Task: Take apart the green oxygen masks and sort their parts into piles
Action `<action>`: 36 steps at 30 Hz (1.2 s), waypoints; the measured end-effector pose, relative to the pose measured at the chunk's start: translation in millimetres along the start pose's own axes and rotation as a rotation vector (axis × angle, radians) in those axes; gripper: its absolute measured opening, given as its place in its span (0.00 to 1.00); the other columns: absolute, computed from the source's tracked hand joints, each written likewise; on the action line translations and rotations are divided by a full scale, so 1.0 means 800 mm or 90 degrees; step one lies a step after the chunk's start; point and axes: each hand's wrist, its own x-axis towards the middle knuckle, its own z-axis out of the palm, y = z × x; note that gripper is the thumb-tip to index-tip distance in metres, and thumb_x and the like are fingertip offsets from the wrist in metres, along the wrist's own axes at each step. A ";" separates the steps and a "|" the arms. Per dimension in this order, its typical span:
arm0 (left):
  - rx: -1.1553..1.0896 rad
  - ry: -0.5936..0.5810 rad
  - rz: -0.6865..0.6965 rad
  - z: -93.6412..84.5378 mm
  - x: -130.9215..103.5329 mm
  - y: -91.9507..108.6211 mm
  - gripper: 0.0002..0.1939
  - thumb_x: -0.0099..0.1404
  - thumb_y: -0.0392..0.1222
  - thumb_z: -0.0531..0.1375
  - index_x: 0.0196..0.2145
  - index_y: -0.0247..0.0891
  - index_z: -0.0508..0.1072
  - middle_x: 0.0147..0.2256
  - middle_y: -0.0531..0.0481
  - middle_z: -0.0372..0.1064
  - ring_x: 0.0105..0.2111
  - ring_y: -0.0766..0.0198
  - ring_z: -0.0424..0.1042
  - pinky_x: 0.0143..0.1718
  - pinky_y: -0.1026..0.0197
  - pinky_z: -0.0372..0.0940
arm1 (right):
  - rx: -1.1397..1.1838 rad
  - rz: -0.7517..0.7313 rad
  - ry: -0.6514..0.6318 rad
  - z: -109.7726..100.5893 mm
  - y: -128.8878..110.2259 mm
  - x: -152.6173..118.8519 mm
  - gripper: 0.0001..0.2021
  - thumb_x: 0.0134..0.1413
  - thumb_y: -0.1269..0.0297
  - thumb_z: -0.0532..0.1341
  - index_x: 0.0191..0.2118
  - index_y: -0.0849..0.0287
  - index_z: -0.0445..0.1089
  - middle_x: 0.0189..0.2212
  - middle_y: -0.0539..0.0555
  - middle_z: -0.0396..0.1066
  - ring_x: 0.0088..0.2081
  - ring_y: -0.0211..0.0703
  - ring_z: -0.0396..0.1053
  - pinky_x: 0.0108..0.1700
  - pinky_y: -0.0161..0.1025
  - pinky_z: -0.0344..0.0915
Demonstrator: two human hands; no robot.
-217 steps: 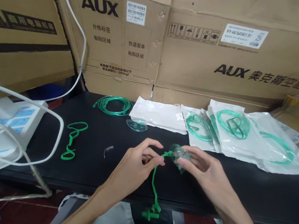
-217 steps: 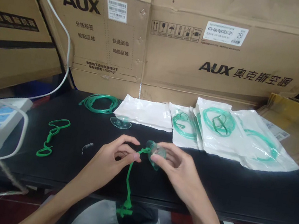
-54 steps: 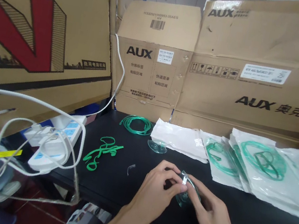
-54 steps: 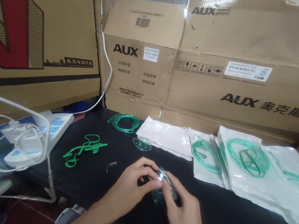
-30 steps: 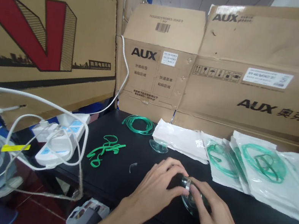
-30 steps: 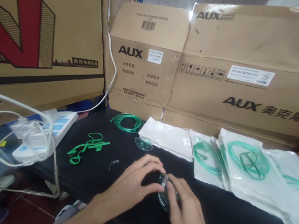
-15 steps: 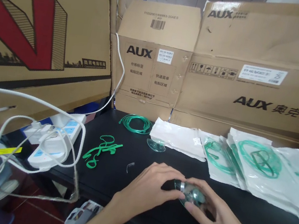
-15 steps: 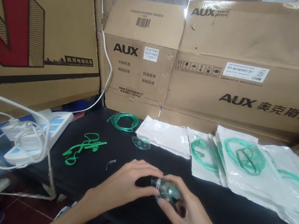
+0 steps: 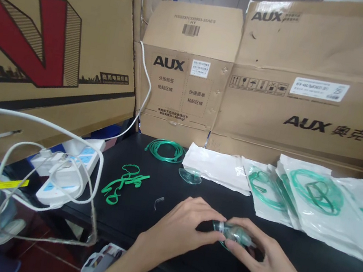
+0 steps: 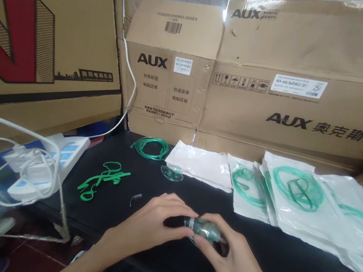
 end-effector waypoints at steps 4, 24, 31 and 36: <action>0.021 0.011 0.024 0.001 0.002 0.003 0.16 0.71 0.42 0.71 0.54 0.45 0.78 0.51 0.54 0.81 0.52 0.59 0.75 0.58 0.56 0.63 | -0.068 0.007 0.042 0.001 -0.008 0.000 0.16 0.70 0.45 0.59 0.50 0.49 0.72 0.40 0.47 0.76 0.34 0.42 0.67 0.37 0.38 0.63; 0.315 -0.027 -0.133 -0.111 -0.072 -0.056 0.15 0.73 0.48 0.65 0.56 0.49 0.78 0.54 0.51 0.79 0.57 0.50 0.75 0.65 0.44 0.64 | -0.072 0.011 0.152 0.008 0.008 0.004 0.16 0.67 0.44 0.62 0.51 0.47 0.71 0.36 0.47 0.74 0.31 0.42 0.65 0.37 0.38 0.64; 0.317 -0.025 -0.165 -0.114 -0.077 -0.053 0.20 0.75 0.52 0.62 0.61 0.49 0.75 0.60 0.50 0.75 0.62 0.48 0.71 0.68 0.43 0.61 | -0.066 0.001 0.142 0.007 0.003 0.004 0.15 0.67 0.45 0.62 0.51 0.46 0.72 0.37 0.46 0.75 0.32 0.42 0.66 0.37 0.38 0.65; 0.303 0.001 -0.139 -0.106 -0.019 -0.042 0.19 0.79 0.50 0.58 0.63 0.46 0.73 0.61 0.48 0.74 0.62 0.51 0.71 0.66 0.47 0.63 | -0.071 -0.049 0.119 0.002 -0.017 0.023 0.14 0.66 0.51 0.65 0.53 0.46 0.73 0.39 0.47 0.77 0.32 0.42 0.69 0.38 0.38 0.67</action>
